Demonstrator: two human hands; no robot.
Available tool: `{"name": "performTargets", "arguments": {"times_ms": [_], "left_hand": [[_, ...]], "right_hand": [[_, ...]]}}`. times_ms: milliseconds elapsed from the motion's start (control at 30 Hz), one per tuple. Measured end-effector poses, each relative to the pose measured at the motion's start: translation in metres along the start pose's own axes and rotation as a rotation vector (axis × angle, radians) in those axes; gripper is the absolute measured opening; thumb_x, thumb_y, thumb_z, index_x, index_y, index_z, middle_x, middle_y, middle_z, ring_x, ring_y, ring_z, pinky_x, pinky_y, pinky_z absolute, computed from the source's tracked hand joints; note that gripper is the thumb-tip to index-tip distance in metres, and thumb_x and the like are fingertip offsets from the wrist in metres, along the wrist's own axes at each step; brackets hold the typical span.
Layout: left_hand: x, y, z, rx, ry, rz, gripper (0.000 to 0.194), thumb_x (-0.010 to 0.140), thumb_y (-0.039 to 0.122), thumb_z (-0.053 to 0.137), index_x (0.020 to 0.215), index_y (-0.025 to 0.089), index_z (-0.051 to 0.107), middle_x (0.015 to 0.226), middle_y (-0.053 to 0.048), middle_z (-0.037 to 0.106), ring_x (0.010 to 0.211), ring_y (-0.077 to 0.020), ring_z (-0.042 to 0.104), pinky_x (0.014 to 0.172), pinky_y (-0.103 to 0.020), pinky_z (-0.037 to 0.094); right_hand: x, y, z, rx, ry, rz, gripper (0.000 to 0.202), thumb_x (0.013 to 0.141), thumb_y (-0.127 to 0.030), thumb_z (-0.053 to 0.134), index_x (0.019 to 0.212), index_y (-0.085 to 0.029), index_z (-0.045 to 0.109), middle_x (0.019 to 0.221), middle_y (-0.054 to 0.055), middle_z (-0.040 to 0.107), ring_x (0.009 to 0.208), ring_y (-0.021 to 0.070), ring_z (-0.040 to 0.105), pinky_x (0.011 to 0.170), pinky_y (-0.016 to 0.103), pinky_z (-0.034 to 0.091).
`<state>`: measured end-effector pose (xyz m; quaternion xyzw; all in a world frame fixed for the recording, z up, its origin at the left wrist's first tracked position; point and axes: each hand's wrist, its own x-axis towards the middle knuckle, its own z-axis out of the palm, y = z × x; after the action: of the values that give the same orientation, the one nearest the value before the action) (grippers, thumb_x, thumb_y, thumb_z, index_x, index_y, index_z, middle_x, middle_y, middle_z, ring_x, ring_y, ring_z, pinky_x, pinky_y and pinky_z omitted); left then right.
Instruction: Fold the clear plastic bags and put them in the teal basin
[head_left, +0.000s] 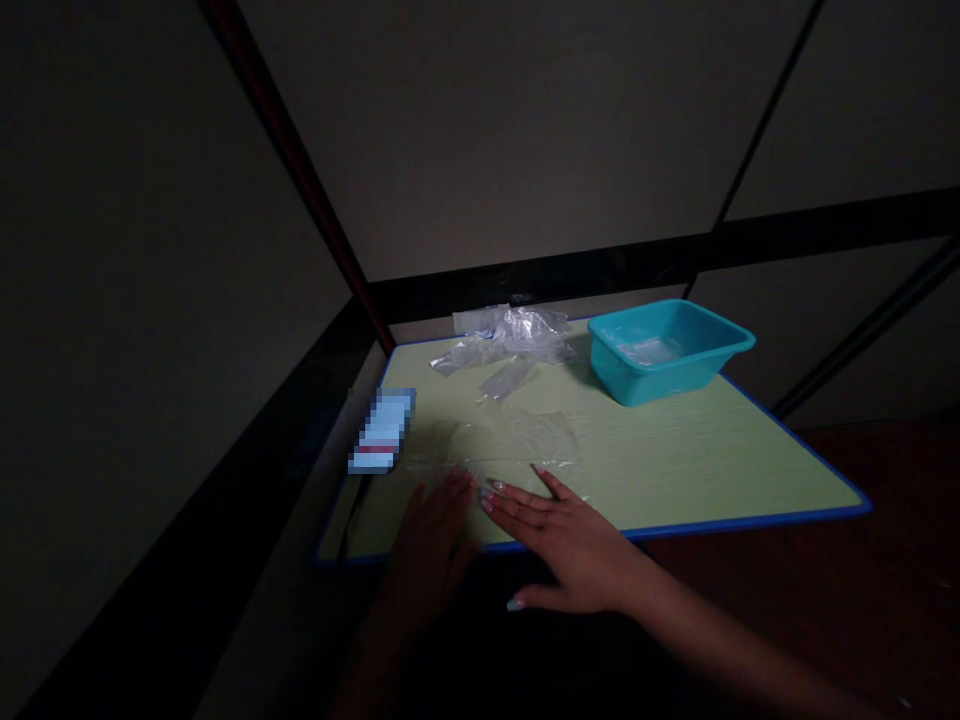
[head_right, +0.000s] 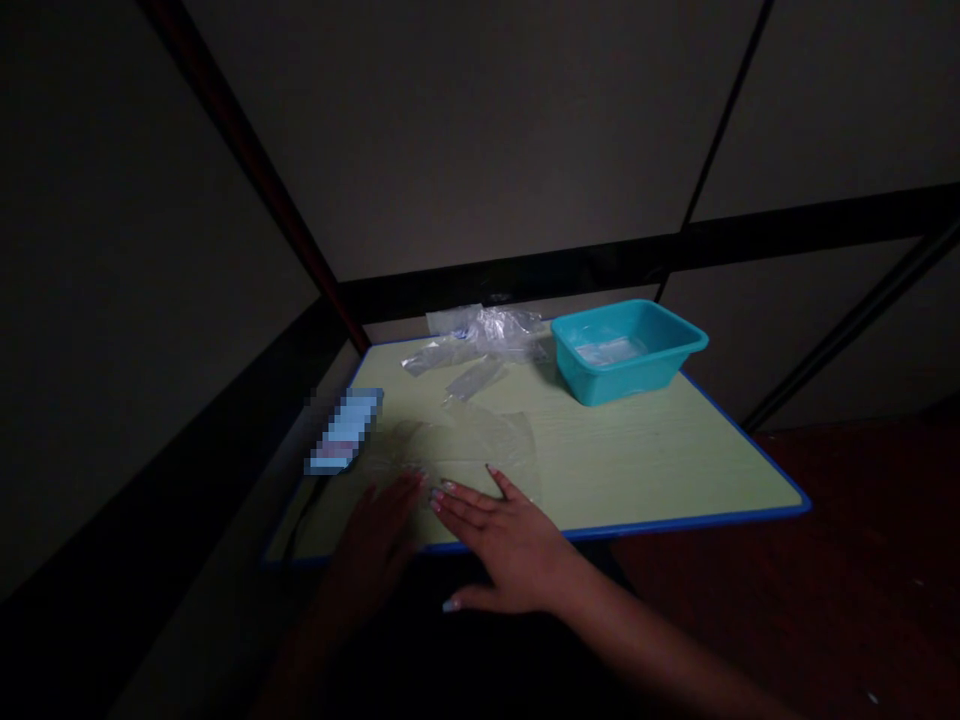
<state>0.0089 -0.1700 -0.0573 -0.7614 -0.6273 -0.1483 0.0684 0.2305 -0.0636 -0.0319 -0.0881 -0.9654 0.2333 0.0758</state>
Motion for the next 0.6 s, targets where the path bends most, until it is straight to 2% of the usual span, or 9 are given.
{"name": "performTargets", "arguments": {"times_ms": [100,200,433,600], "left_hand": [[0.002,0.003,-0.001,0.021,-0.138,0.017,0.054,0.091,0.029,0.042,0.143,0.015,0.034,0.146,-0.013,0.041,0.137,-0.0252,0.035,0.111,-0.054,0.024],[0.005,0.000,-0.004,0.036,-0.195,0.028,0.056,0.092,0.035,0.044,0.144,0.019,0.033,0.148,-0.011,0.039,0.137,-0.0239,0.034,0.112,-0.050,0.024],[-0.002,-0.009,-0.006,0.070,-0.184,0.058,0.060,0.092,0.047,0.044,0.146,0.031,0.026,0.149,-0.006,0.039,0.138,-0.0245,0.033,0.110,-0.050,0.025],[-0.003,-0.001,-0.006,0.079,-0.114,-0.008,0.060,0.092,0.047,0.044,0.146,0.024,0.028,0.150,-0.010,0.036,0.139,-0.0256,0.030,0.112,-0.054,0.018]], "right_hand": [[0.000,0.000,0.001,-0.020,-0.003,0.011,0.087,0.085,-0.064,0.047,0.151,-0.022,0.010,0.154,0.009,0.020,0.142,0.0232,0.018,0.113,0.048,-0.011],[-0.003,-0.001,0.001,-0.038,0.000,0.021,0.084,0.085,-0.063,0.048,0.151,-0.022,0.013,0.153,0.010,0.024,0.141,0.0236,0.021,0.114,0.049,-0.010],[-0.016,0.001,0.000,-0.081,0.017,0.008,0.079,0.088,-0.059,0.048,0.150,-0.025,0.014,0.152,0.008,0.028,0.140,0.0228,0.024,0.114,0.050,-0.006],[-0.020,-0.001,-0.002,-0.130,0.045,0.019,0.081,0.088,-0.059,0.048,0.151,-0.025,0.010,0.153,0.008,0.025,0.141,0.0230,0.022,0.114,0.051,-0.004]]}}
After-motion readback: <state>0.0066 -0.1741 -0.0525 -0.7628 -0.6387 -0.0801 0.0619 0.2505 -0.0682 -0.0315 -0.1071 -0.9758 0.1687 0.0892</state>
